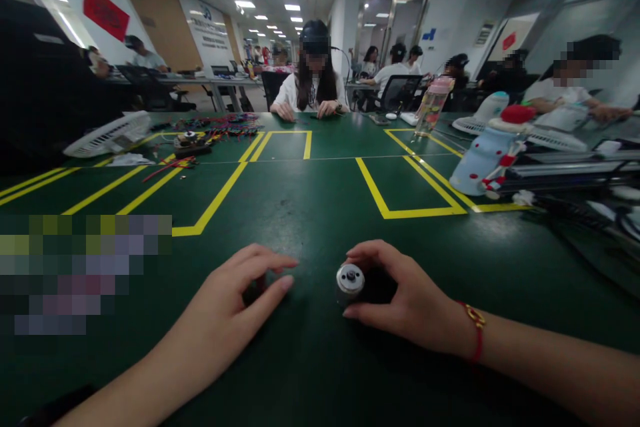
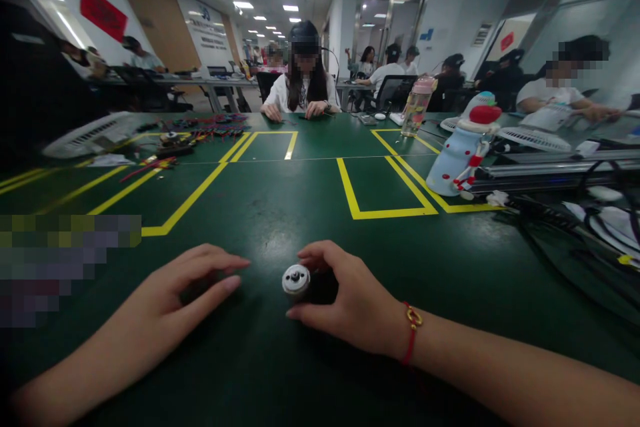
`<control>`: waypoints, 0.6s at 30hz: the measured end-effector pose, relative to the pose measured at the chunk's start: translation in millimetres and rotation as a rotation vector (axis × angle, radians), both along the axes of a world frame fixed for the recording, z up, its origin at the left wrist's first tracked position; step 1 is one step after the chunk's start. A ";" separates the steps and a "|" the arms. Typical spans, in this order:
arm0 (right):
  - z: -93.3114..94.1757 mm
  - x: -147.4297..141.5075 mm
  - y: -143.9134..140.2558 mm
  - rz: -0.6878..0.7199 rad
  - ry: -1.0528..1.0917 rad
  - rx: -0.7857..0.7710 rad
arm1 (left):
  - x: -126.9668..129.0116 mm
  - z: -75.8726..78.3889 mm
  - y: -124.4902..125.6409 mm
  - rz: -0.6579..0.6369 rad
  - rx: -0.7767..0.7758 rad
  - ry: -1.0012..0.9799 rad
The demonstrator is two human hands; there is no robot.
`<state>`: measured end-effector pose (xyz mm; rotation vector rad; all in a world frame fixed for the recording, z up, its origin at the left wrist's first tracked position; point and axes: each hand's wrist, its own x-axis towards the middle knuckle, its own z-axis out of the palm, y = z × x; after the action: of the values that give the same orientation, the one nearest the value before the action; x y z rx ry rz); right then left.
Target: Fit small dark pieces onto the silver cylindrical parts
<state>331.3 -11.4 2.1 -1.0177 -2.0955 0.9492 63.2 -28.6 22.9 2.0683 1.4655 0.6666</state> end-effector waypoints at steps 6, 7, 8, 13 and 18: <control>1.4 -4.2 1.4 0.005 0.007 -0.069 | 59.9 27.1 10.9 -0.211 0.059 -0.114; 1.9 -4.2 1.6 0.008 0.014 -0.078 | 62.3 29.0 13.8 -0.194 0.060 -0.131; 2.2 -4.0 1.8 0.008 0.021 -0.081 | 62.4 30.0 16.3 -0.170 0.062 -0.150; -0.1 -2.7 1.6 -0.079 0.020 -0.018 | 48.7 15.4 20.0 -0.105 0.005 -0.202; 0.6 -2.7 -0.4 -0.164 0.023 0.036 | 53.6 -16.6 19.1 -0.226 -0.010 -0.020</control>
<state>328.6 -11.8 2.7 -1.1356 -1.9694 0.8341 116.8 -9.4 6.2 2.1713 1.1978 0.5863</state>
